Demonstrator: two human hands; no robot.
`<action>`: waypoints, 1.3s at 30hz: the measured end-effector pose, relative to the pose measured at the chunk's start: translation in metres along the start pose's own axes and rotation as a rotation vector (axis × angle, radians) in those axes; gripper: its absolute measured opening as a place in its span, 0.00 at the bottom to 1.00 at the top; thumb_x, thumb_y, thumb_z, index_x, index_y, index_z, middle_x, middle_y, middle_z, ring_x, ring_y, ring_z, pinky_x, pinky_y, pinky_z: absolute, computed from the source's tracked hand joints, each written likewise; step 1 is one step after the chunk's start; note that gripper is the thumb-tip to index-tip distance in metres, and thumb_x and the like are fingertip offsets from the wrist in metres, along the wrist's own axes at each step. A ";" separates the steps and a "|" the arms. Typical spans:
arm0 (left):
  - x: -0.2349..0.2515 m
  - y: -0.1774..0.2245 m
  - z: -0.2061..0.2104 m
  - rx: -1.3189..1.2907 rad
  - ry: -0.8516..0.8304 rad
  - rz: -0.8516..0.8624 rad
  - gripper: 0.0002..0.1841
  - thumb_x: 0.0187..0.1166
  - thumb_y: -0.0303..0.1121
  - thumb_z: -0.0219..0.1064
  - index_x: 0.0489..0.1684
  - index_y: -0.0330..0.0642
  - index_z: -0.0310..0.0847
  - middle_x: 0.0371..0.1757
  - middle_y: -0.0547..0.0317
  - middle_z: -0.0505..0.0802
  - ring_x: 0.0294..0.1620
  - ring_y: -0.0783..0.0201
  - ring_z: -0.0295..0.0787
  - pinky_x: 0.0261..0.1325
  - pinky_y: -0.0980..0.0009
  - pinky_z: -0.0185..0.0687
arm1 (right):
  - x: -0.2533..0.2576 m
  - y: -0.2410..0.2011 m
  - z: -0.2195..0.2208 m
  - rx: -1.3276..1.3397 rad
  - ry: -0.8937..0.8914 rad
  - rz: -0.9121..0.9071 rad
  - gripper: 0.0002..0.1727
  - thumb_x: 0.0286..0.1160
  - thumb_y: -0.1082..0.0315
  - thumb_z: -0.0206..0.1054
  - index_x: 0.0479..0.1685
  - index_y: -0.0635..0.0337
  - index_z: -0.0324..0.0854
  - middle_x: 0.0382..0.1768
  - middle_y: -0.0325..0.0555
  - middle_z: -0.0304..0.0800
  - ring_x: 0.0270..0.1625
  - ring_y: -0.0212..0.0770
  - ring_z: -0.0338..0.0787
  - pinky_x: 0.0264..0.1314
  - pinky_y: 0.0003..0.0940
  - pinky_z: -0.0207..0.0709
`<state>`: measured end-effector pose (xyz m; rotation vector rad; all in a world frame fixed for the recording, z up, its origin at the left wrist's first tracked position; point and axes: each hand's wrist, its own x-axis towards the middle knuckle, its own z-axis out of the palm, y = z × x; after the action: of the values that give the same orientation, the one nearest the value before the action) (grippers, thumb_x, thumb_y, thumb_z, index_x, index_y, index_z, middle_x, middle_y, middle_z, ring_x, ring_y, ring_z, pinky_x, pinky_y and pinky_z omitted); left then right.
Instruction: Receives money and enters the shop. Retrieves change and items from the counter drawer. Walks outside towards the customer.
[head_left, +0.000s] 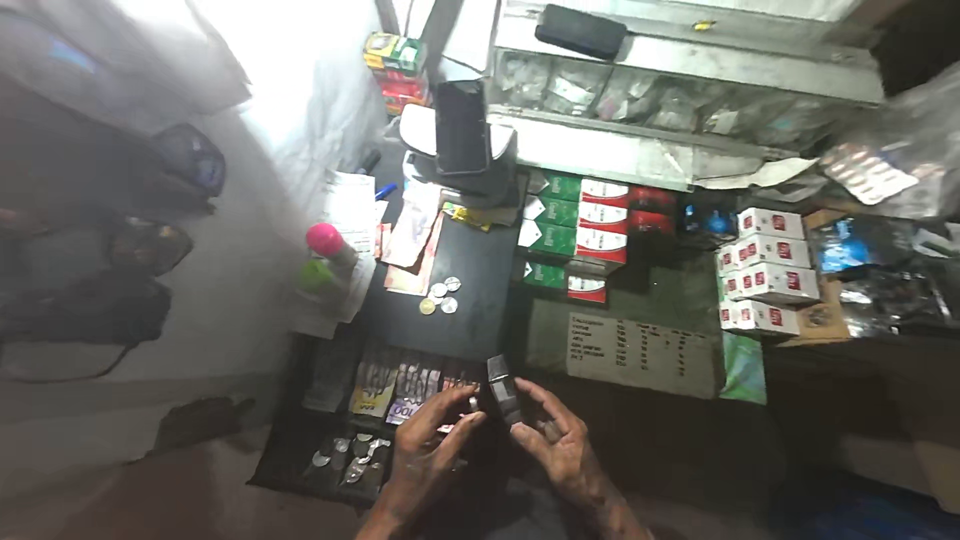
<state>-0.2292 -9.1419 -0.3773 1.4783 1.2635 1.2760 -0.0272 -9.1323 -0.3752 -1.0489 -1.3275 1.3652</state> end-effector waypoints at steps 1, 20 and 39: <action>-0.003 -0.001 -0.001 -0.007 -0.003 -0.006 0.16 0.76 0.27 0.73 0.59 0.29 0.87 0.53 0.53 0.96 0.47 0.69 0.95 0.53 0.73 0.94 | 0.003 0.003 -0.012 -0.109 0.075 -0.037 0.31 0.75 0.70 0.71 0.75 0.80 0.72 0.70 0.56 0.86 0.68 0.32 0.88 0.70 0.27 0.84; -0.034 0.010 -0.022 -0.016 -0.019 -0.245 0.17 0.74 0.19 0.71 0.62 0.27 0.84 0.55 0.57 0.96 0.47 0.70 0.95 0.56 0.70 0.93 | 0.139 0.071 -0.231 -1.184 0.272 0.239 0.31 0.73 0.76 0.70 0.81 0.57 0.76 0.89 0.59 0.63 0.86 0.70 0.65 0.84 0.67 0.62; -0.049 0.012 -0.048 -0.018 0.138 -0.325 0.16 0.73 0.19 0.71 0.59 0.26 0.84 0.52 0.55 0.96 0.46 0.68 0.96 0.55 0.69 0.94 | 0.104 0.080 -0.121 -1.370 0.169 0.075 0.25 0.73 0.71 0.70 0.70 0.71 0.81 0.75 0.74 0.77 0.79 0.81 0.71 0.75 0.81 0.60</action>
<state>-0.2742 -9.1944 -0.3669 1.1298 1.5077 1.1807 0.0655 -9.0046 -0.4579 -2.0114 -2.1048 0.2039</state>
